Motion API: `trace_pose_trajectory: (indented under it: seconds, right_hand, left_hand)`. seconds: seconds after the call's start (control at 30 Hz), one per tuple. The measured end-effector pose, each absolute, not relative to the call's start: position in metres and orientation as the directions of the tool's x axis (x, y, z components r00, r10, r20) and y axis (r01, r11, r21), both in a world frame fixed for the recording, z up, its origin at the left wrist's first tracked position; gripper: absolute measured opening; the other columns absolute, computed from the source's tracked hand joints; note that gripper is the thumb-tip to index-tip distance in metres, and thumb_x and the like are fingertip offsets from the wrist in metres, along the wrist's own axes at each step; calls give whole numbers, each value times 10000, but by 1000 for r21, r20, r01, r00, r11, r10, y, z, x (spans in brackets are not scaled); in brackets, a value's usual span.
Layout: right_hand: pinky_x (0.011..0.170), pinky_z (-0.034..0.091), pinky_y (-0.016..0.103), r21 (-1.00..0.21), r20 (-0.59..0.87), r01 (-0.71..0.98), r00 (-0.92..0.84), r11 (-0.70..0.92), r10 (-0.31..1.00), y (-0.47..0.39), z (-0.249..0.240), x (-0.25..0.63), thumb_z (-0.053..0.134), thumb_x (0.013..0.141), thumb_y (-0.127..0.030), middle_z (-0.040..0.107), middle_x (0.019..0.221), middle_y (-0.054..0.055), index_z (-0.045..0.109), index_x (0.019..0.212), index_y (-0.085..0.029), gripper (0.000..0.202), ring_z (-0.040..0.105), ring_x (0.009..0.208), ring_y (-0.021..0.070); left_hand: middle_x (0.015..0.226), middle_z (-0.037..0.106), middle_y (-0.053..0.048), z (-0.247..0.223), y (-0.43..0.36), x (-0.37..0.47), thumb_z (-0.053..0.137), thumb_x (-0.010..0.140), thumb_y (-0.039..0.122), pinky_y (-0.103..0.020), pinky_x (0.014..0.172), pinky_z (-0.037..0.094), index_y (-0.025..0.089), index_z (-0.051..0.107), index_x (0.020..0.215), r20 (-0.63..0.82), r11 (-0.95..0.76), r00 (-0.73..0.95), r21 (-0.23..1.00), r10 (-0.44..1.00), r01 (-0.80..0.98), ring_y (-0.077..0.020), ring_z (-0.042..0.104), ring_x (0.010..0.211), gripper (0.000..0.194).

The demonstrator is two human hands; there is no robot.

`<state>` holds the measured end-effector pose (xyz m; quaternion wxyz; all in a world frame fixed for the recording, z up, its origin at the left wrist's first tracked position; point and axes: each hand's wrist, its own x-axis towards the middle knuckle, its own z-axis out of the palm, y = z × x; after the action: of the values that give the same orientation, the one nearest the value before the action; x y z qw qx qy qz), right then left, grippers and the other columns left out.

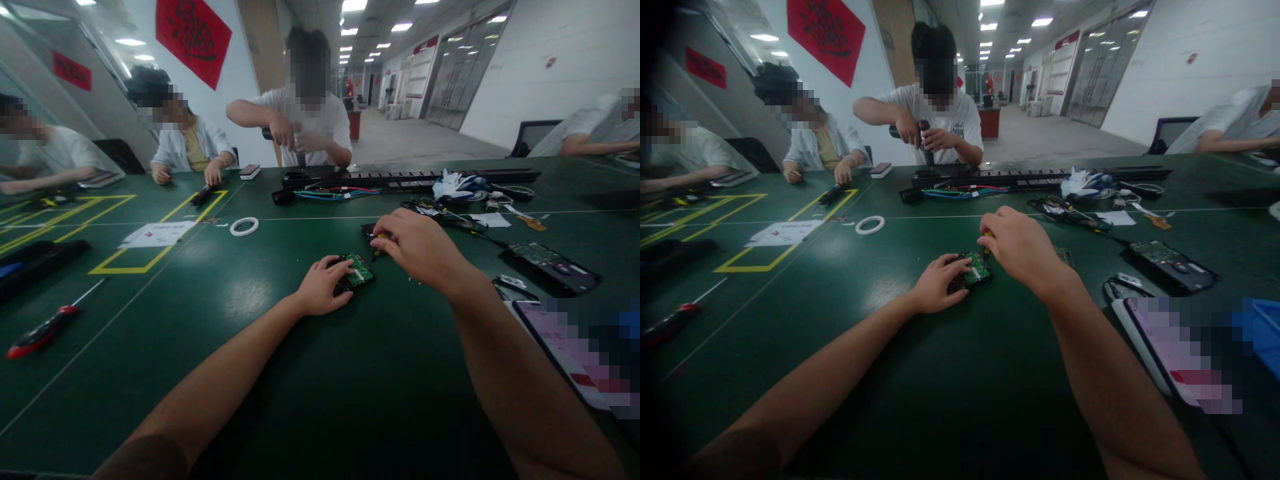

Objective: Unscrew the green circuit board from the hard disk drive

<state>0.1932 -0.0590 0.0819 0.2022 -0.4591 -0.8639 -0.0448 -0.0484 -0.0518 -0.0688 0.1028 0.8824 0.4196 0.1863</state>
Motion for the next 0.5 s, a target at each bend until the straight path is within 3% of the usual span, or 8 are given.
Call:
trace_pose_trajectory:
  seconds: [0.27,0.5]
  right_hand:
    - [720,398,332,-80,389,841,-468,535,793,-62,84,191,651,959,-302,675,963,85,692,959,-195,114,604,817,214]
    - [831,467,353,-90,383,803,-518,589,764,-60,83,194,623,958,-203,724,1077,108,718,1035,-181,123,670,971,248]
  left_hand:
    - [1617,492,-32,-65,-53,-47,691,865,458,-619,1177,376,306,538,1451,224,-619,579,349,784,704,-383,343,1512,624]
    - [1614,497,-32,-68,-52,-48,684,873,456,-610,1178,378,296,543,1447,250,-631,580,343,775,696,-379,343,1511,612]
